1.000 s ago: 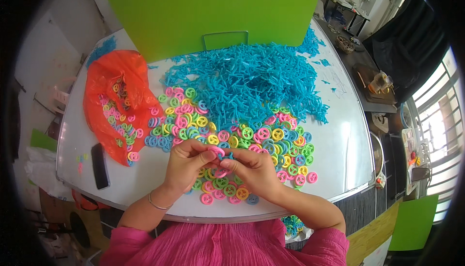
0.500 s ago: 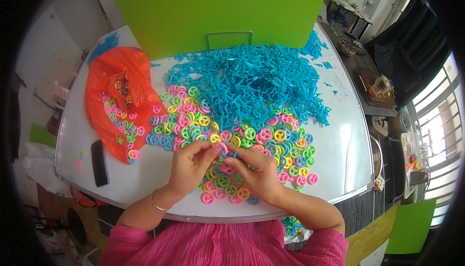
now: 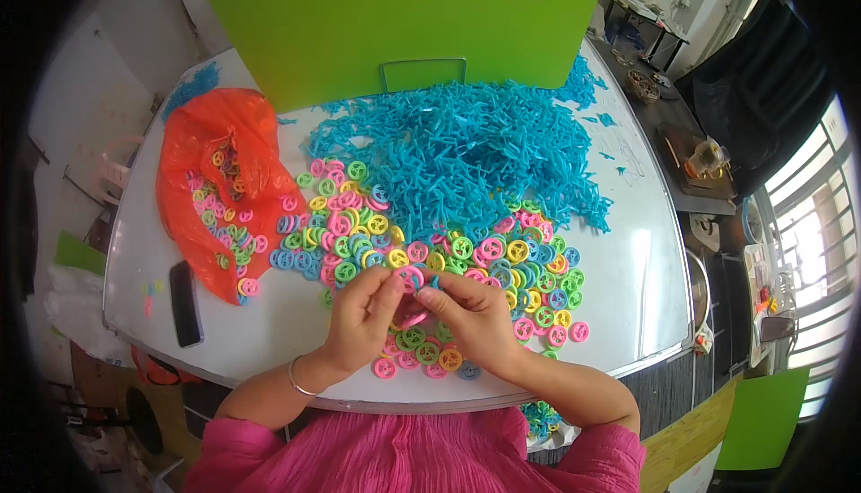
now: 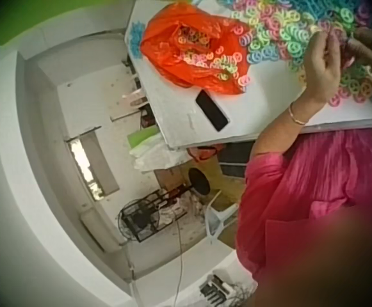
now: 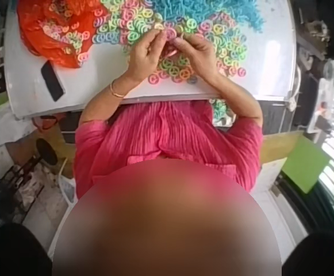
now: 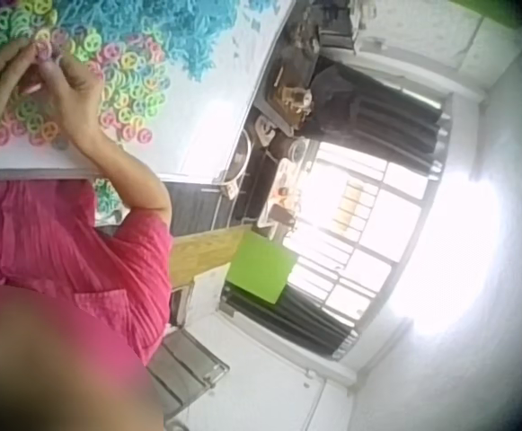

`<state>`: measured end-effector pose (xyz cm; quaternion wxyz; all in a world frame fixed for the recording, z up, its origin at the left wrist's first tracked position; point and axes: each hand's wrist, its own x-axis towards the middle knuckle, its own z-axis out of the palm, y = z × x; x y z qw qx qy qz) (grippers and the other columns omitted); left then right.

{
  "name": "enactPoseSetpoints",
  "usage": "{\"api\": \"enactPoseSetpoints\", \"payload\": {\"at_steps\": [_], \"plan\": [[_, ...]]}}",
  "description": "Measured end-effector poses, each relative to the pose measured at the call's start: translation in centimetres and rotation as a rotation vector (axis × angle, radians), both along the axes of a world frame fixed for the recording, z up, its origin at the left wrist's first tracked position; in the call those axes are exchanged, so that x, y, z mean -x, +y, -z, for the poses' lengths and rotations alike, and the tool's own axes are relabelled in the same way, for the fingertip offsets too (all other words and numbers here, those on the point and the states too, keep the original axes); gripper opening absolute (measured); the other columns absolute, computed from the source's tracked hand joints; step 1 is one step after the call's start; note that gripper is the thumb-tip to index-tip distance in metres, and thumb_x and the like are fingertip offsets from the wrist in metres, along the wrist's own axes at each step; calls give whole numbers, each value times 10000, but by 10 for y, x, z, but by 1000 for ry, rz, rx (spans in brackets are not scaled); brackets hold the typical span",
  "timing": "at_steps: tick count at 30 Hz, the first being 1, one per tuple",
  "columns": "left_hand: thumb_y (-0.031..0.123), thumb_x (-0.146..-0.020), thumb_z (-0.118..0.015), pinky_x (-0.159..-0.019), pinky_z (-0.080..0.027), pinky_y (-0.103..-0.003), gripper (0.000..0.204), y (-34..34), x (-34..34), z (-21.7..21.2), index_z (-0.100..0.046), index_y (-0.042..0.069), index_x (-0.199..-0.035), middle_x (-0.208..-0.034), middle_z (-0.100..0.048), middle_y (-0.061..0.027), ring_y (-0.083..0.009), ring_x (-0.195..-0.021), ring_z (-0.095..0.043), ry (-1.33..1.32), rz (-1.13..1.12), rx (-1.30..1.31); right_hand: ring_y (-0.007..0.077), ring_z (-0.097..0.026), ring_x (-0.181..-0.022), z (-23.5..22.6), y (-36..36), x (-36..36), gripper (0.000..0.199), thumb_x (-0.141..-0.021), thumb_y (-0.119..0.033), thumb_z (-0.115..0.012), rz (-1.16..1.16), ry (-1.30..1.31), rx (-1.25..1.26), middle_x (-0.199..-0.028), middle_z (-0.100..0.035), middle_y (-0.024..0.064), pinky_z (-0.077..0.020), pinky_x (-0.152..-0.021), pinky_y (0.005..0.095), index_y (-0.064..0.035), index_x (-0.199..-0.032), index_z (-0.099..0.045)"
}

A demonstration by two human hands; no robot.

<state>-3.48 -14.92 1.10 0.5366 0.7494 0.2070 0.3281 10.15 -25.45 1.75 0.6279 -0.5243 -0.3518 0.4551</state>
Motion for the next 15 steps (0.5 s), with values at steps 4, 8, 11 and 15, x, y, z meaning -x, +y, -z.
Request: {"api": "enactPoseSetpoints", "payload": {"at_steps": [4, 8, 11, 15], "plan": [[125, -977, -542, -533, -428, -315, 165, -2, 0, -4, -563, -10, -884, -728, -536, -91, -162, -610, -545, -30, 4, -58, 56, -619, -828, -4, -2, 1, 243, -926, -79, -634, 47, -186, 10, -897, -698, 25, -519, -693, 224, 21, -1146, -652], [117, -973, -542, -536, -420, -323, 157, 2, 0, 0, -558, -8, -878, -723, -524, -105, -202, -598, -536, 1, 4, -206, 67, -611, -711, 3, -3, -8, 310, -863, -61, -698, 69, -671, -36, -760, -674, 37, -484, -588, 242, -21, -1168, -660], [107, -969, -541, -539, -411, -331, 147, 2, 0, 5, -554, -7, -878, -717, -511, -115, -242, -595, -524, -38, 22, -234, 175, -576, -578, 5, -4, -17, 410, -788, -81, -754, 89, -986, -196, -687, -608, 82, -452, -513, 316, -77, -1188, -663], [91, -958, -552, -548, -413, -340, 128, 2, -1, 6, -554, -13, -884, -721, -514, -116, -254, -610, -530, -16, 51, -217, 200, -530, -546, 3, -5, -17, 420, -763, -76, -766, 128, -990, -214, -642, -560, 69, -437, -501, 331, -73, -1172, -669]]}}
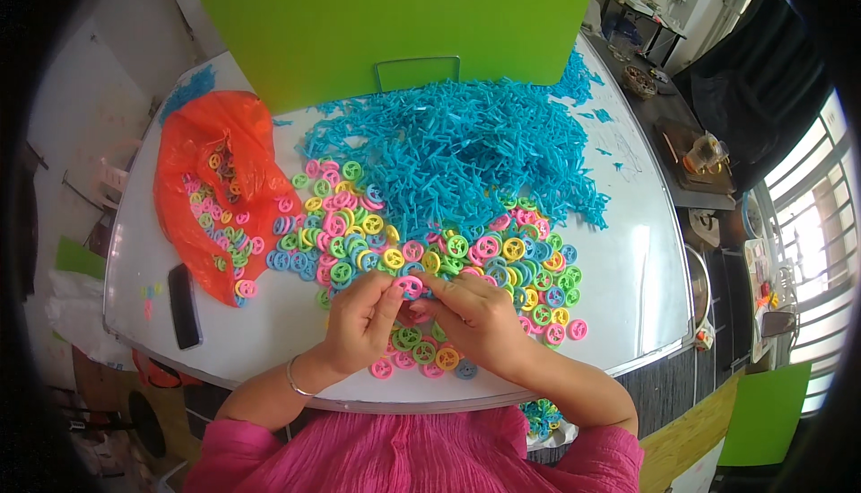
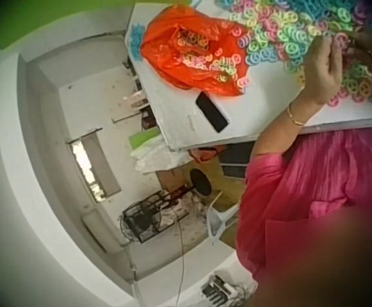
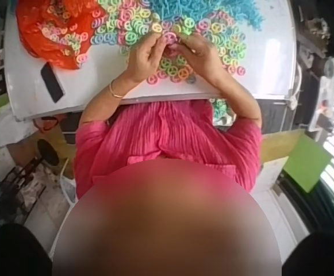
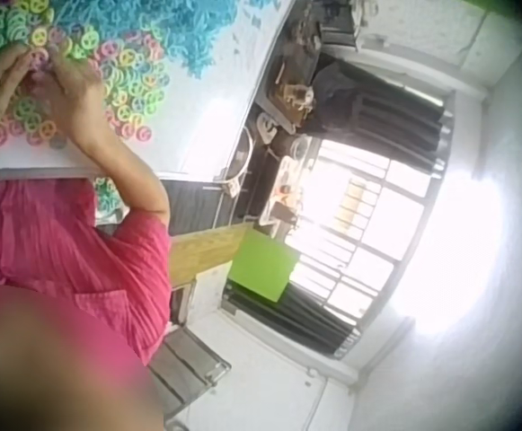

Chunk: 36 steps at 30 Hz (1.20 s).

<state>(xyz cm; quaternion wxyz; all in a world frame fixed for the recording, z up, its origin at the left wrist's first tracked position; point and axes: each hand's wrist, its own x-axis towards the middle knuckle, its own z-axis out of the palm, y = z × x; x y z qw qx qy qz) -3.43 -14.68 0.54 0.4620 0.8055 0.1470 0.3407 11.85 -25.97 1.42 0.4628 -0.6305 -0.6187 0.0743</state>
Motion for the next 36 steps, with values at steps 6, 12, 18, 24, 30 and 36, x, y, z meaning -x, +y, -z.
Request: {"api": "enactPoseSetpoints", "payload": {"at_steps": [6, 12, 18, 24, 30, 36], "plan": [[75, -958, -549, -589, -464, -326, 102, 0, -2, -4, -576, -21, -933, -786, -577, -137, -264, -677, -596, -84, -18, -184, 172, -525, -556, -8, -2, 4, 428, -741, -10, -759, 22, -7, 22, -641, -550, 54, -414, -510, 298, -51, -1159, -676], [89, -977, -521, -591, -474, -325, 131, -6, -2, -1, -594, -20, -974, -791, -593, -134, -224, -671, -609, -66, 83, 330, 177, -566, -606, 3, -1, 5, 336, -760, -14, -747, 40, -22, -104, -701, -612, 74, -438, -542, 293, -28, -1091, -687], [89, -973, -529, -597, -477, -316, 123, -2, 2, 4, -609, -5, -984, -802, -603, -125, -221, -678, -611, -5, 26, 78, 200, -592, -628, -4, -3, 8, 239, -784, -31, -742, 32, 309, 122, -745, -649, 95, -453, -564, 298, -14, -1015, -688], [108, -958, -566, -627, -490, -313, 138, 2, -2, 1, -613, 2, -1032, -866, -631, -120, -226, -734, -624, -78, 7, -80, 212, -625, -702, -11, -2, -3, 331, -723, -21, -766, 7, -111, -12, -784, -662, 85, -493, -618, 300, -29, -1044, -685], [94, -899, -653, -809, -540, -294, 293, 2, -3, -3, -624, 44, -1186, -1074, -673, -101, -244, -932, -651, -139, 55, 286, 247, -637, -800, -11, 0, -9, 416, -659, -14, -789, 21, -342, -186, -897, -670, 83, -527, -682, 339, -40, -1057, -675], [-43, -769, -732, -813, -535, -304, 283, 14, -1, 0, -667, 27, -1036, -1066, -681, -126, -216, -941, -665, -142, 41, -171, 245, -636, -823, -12, -3, -6, 411, -657, -1, -785, 5, -264, -158, -901, -668, 82, -521, -684, 340, -37, -1049, -667]]}}
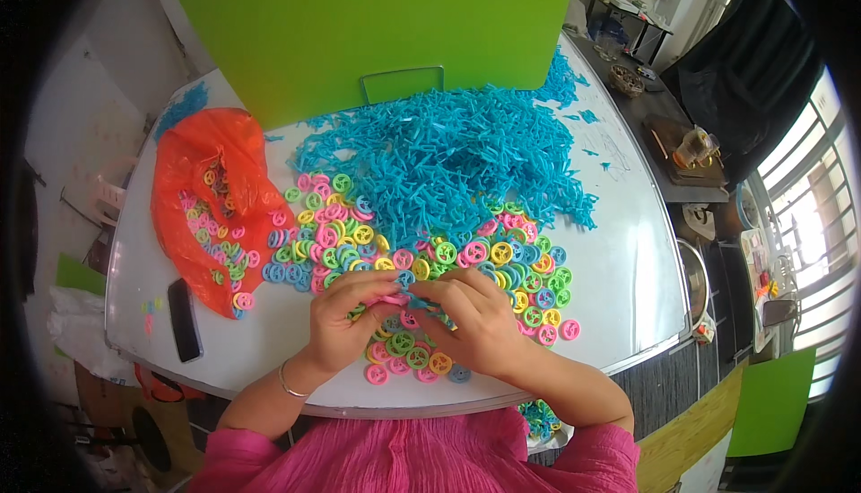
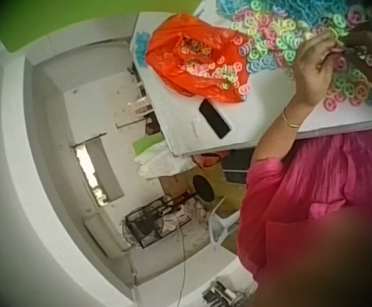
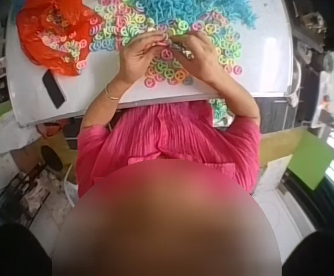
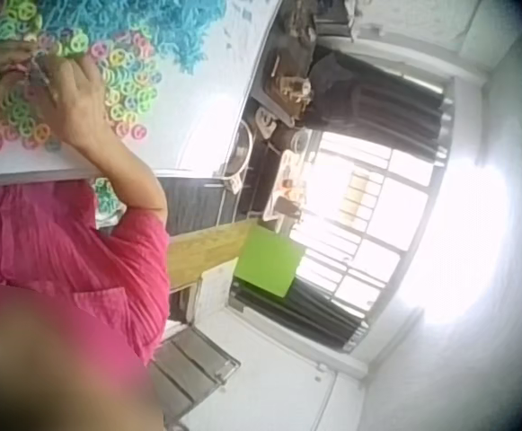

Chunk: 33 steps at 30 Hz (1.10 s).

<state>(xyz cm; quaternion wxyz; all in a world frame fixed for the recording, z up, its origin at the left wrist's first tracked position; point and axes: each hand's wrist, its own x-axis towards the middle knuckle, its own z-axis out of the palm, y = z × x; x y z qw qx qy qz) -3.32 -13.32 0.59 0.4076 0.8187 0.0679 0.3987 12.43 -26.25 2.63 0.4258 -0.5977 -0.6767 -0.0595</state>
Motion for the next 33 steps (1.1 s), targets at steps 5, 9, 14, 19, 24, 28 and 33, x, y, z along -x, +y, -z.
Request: {"api": "enactPoseSetpoints", "payload": {"at_steps": [5, 9, 14, 19, 24, 28, 33], "plan": [[-89, -745, -715, -736, -543, -307, 226, -5, 4, -3, -652, 7, -940, -961, -700, -116, -220, -879, -677, 26, -69, 48, 231, -622, -835, 3, 2, -1, 436, -646, -24, -760, -18, -1, -44, -900, -654, 67, -504, -697, 342, -30, -1066, -643], [-82, -741, -716, -731, -546, -307, 232, -3, 9, -6, -656, 7, -946, -946, -697, -112, -229, -861, -678, 5, -77, -131, 233, -621, -855, -1, 0, -2, 431, -629, -16, -760, -42, -49, -58, -925, -656, 67, -499, -709, 345, -28, -1046, -653], [-42, -748, -731, -774, -547, -327, 264, -2, 8, -3, -658, 2, -998, -987, -690, -110, -251, -896, -671, -48, -56, -211, 227, -612, -866, -1, 0, -3, 394, -605, -22, -760, -44, -174, -169, -923, -656, 51, -490, -715, 346, -34, -990, -676], [-22, -744, -746, -841, -525, -345, 391, 1, 7, -10, -637, 32, -1115, -1118, -651, -110, -255, -1016, -629, -36, -79, -157, 250, -610, -907, -2, 0, -3, 393, -600, -18, -777, -5, -178, -143, -948, -655, 61, -508, -761, 349, -51, -981, -690], [34, -769, -750, -856, -497, -357, 348, 26, 11, -13, -645, 41, -1102, -1111, -635, -96, -264, -1023, -609, -10, -272, -122, 254, -621, -899, -15, -6, -7, 338, -658, -17, -783, 17, -43, -11, -957, -661, 75, -509, -751, 354, -73, -978, -691], [95, -770, -757, -844, -460, -370, 226, 65, 23, -6, -691, 71, -985, -1001, -609, -72, -259, -969, -566, 217, -576, -248, 239, -651, -880, -53, -34, -22, 236, -733, -37, -783, -70, 329, 338, -942, -673, 107, -518, -724, 348, -42, -949, -690], [116, -734, -781, -814, -447, -367, 192, 64, 28, 1, -709, 83, -909, -940, -581, -63, -250, -939, -532, 366, -580, -316, 258, -679, -831, -78, -90, -56, 265, -788, -112, -768, -468, 247, 864, -933, -705, 101, -537, -751, 331, -46, -1035, -697]]}}
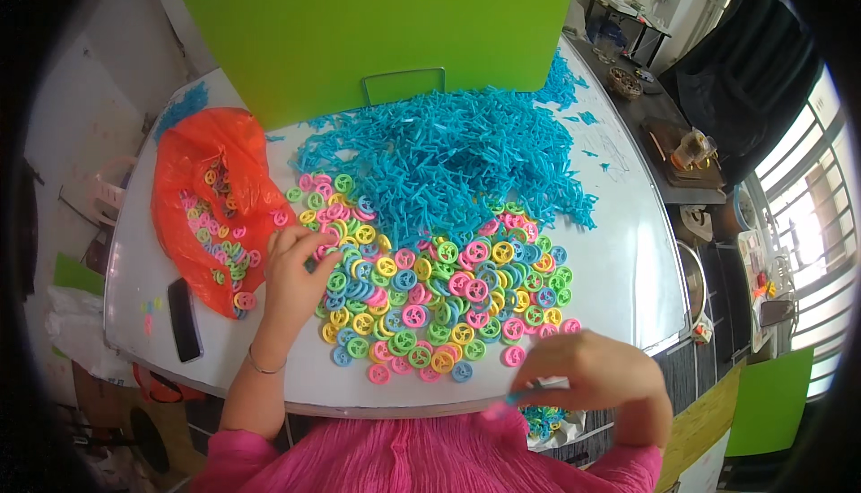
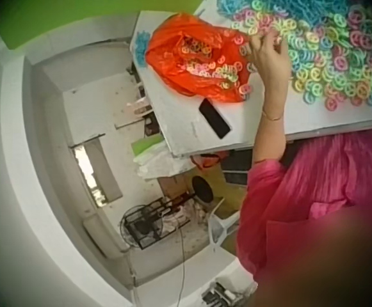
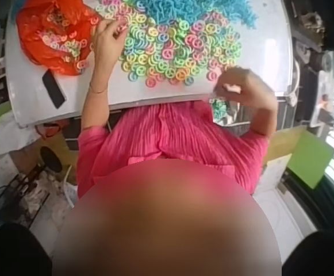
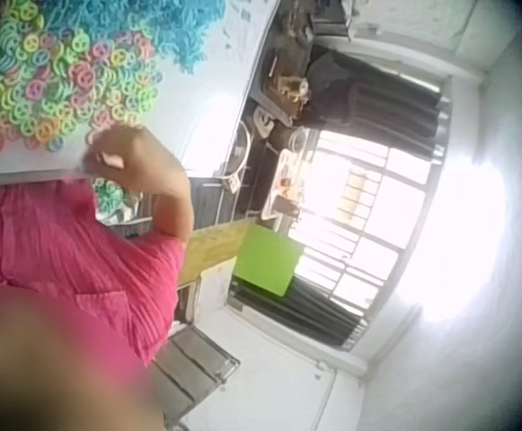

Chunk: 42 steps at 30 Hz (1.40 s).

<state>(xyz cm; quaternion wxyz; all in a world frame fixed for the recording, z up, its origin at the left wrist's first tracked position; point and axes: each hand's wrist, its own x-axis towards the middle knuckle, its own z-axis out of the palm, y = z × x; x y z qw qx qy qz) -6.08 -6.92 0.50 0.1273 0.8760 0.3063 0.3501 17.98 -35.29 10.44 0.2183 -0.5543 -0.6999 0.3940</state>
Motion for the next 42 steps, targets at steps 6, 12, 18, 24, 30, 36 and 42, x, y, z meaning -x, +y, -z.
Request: {"api": "enactPoseSetpoints", "payload": {"at_steps": [6, 12, 18, 24, 30, 36, 42], "plan": [[170, -717, -794, -866, -403, -389, 200, -8, -7, 0, -708, 106, -886, -925, -559, -39, -244, -947, -516, 36, 35, 95, 257, -666, -808, 5, -53, -3, 416, -862, -288, -705, -98, -134, 277, -1025, -689, 102, -532, -712, 365, -82, -1216, -630], [191, -705, -799, -844, -401, -393, 216, -11, -9, 5, -719, 124, -894, -912, -554, -40, -246, -928, -511, 164, 85, 27, 281, -654, -766, 21, 4, 2, 355, -847, -208, -712, 102, -53, -124, -998, -682, 119, -531, -694, 367, -63, -1165, -650], [186, -726, -784, -857, -409, -376, 216, -22, -13, 9, -721, 126, -923, -919, -581, -40, -249, -937, -526, 161, 156, 43, 234, -622, -797, 74, 120, 30, 247, -791, -122, -691, 288, -591, -735, -893, -639, 57, -515, -698, 357, -99, -1036, -667], [163, -721, -778, -870, -414, -379, 229, -22, -10, 9, -715, 119, -936, -969, -583, -43, -257, -956, -522, 163, 190, 70, 247, -590, -891, 94, 168, 32, 323, -796, -222, -685, 357, -783, -608, -970, -614, 57, -489, -778, 374, -121, -1098, -635], [139, -711, -779, -866, -425, -391, 194, -22, -11, 8, -670, 82, -860, -950, -597, -60, -267, -959, -539, 107, 206, 143, 282, -617, -898, 90, 158, 21, 362, -798, -182, -700, 426, -585, -607, -966, -625, 99, -502, -791, 393, -91, -1138, -617], [92, -763, -723, -783, -460, -399, 159, -22, -14, 8, -633, 50, -888, -915, -628, -87, -285, -844, -580, 83, 238, 346, 193, -666, -902, 70, 129, 16, 371, -898, -106, -615, 658, 373, -83, -994, -658, 97, -548, -784, 321, -42, -1260, -556], [122, -837, -695, -742, -485, -370, 235, -37, -22, -3, -633, 35, -1046, -938, -646, -97, -261, -859, -613, -54, 301, 277, 156, -654, -906, 77, 115, 18, 439, -941, -82, -564, 699, 857, 129, -1007, -654, 96, -561, -789, 305, -19, -1359, -446]]}}
